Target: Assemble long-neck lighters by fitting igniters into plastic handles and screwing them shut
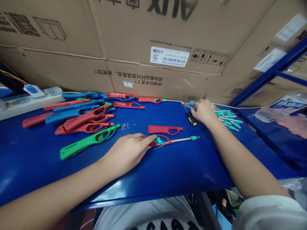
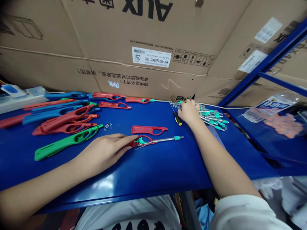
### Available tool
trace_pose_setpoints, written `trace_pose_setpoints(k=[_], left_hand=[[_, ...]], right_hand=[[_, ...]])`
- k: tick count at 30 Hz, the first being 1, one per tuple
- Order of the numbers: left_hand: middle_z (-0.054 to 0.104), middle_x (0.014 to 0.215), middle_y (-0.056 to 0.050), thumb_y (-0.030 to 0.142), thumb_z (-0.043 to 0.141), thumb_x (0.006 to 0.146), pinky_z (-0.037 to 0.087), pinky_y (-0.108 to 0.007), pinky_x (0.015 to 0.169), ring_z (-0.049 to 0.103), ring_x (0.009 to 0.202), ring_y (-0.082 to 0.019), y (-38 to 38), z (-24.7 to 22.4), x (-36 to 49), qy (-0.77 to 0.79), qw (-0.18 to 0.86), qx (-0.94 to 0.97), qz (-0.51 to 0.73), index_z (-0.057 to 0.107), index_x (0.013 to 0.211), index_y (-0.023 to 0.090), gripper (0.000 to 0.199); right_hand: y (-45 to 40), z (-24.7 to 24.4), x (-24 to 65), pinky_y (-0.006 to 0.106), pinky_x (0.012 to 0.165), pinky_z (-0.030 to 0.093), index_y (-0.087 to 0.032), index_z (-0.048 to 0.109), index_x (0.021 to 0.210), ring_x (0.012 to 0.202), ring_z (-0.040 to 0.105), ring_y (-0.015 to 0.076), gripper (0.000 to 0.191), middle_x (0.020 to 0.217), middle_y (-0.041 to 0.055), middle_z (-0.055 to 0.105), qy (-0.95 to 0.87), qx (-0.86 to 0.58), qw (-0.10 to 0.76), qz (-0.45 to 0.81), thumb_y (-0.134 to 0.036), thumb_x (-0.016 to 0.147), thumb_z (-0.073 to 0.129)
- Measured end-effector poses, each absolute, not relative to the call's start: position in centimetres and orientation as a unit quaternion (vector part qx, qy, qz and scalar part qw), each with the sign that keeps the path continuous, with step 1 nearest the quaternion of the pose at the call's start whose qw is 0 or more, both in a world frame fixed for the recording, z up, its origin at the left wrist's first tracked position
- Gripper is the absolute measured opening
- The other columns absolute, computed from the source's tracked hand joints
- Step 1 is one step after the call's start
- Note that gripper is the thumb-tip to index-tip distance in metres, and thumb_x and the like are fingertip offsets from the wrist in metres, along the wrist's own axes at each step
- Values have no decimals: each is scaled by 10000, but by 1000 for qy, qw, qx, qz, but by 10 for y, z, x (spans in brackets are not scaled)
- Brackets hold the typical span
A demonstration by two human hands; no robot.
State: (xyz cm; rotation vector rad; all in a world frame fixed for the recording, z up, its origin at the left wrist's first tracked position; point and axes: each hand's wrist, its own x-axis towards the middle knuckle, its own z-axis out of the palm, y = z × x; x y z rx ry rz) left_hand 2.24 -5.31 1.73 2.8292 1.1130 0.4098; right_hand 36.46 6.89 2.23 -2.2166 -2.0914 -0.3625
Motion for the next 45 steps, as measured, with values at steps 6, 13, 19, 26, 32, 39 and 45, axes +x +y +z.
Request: trace_pose_setpoints(k=[6,13,19,26,32,39,45], left_hand=[[728,1155,-181,13,451,923,607,-444,788,716,969,-304,-61,20,26,304,-30,948,92,535,1402,94,493],[735,1116,-115,206,496,985,606,-424,773,715,897,-261,-55,26,20,335,70,923,175,466,1466,193,482],[636,1344,-103,332,570,987,465,-434,1078,572,1246,-247,-43,38,15,372,125,855,338,544,1381,186,421],[736,1069,-68,248,516,1015,525,-343,884,665,979,-196,-40,23,20,339,232,868,279,683,1171,178,239],[741,1091,-59,260,511,1012,525,-333,886,687,979,-192,-38,23,22,375,300,829,285,693,1129,184,229],[744,1074,-57,280,508,1008,527,-320,858,689,957,-192,-40,25,24,367,309,835,268,700,1108,192,234],[755,1005,-52,332,523,992,527,-315,770,688,856,-192,-40,28,25,416,342,803,255,715,1074,189,252]], right_hand=[[89,27,357,486,888,412,-156,721,945,1124,543,350,201,1138,191,666,-685,-719,19,-116,-230,857,556],[46,55,314,477,832,404,-131,650,980,965,611,348,173,995,197,694,-714,-671,108,-170,-202,901,514],[-27,58,254,427,879,363,-183,642,956,925,619,276,67,961,90,729,-871,-461,150,-78,-202,929,584],[-47,32,234,378,884,365,-186,643,991,936,620,223,94,1013,76,739,-893,-373,250,42,-244,983,569],[-41,32,248,380,912,366,-192,628,1085,964,617,225,207,1080,67,725,-877,-402,250,81,-281,904,676],[-37,37,253,355,834,376,-198,650,938,877,616,199,37,923,36,715,-849,-457,251,84,-219,912,634],[-36,48,266,266,695,441,-191,672,938,776,601,146,69,885,25,663,-870,-407,178,214,-158,907,620]])
